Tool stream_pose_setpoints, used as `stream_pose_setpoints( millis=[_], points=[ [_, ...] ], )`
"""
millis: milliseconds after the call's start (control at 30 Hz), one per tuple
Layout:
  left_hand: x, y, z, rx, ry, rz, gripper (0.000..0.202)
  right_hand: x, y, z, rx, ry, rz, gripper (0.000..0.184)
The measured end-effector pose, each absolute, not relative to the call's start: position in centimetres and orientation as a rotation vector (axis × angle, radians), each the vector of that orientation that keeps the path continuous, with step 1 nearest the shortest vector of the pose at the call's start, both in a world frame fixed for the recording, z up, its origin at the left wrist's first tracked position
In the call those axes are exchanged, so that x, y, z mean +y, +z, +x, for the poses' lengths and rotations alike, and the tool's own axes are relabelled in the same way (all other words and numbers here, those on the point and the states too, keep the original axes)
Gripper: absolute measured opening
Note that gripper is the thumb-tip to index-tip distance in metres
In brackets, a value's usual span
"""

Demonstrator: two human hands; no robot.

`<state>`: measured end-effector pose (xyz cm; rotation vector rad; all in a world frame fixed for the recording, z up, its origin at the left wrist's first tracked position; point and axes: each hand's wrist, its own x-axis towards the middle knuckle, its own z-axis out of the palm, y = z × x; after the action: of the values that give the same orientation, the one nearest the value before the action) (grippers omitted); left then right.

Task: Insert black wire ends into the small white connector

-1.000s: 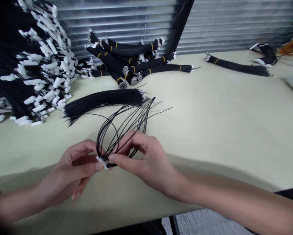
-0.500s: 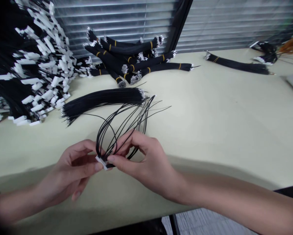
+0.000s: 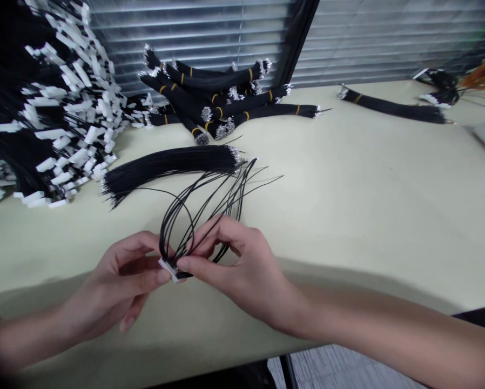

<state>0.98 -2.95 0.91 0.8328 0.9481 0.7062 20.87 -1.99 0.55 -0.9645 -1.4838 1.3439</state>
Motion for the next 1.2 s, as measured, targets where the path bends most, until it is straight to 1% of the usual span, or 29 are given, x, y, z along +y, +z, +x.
stream_pose_setpoints(
  millis=[467, 1200],
  points=[
    [-3.03, 0.94, 0.97, 0.938, 0.708, 0.832, 0.016, -1.73, 0.8, 20.68, -1.477, 1.335, -1.011, 0.015],
    [-3.09, 0.67, 0.86, 0.939, 0.709, 0.837, 0.017, -1.99, 0.31, 20.65, -1.485, 1.285, -1.009, 0.018]
  ],
)
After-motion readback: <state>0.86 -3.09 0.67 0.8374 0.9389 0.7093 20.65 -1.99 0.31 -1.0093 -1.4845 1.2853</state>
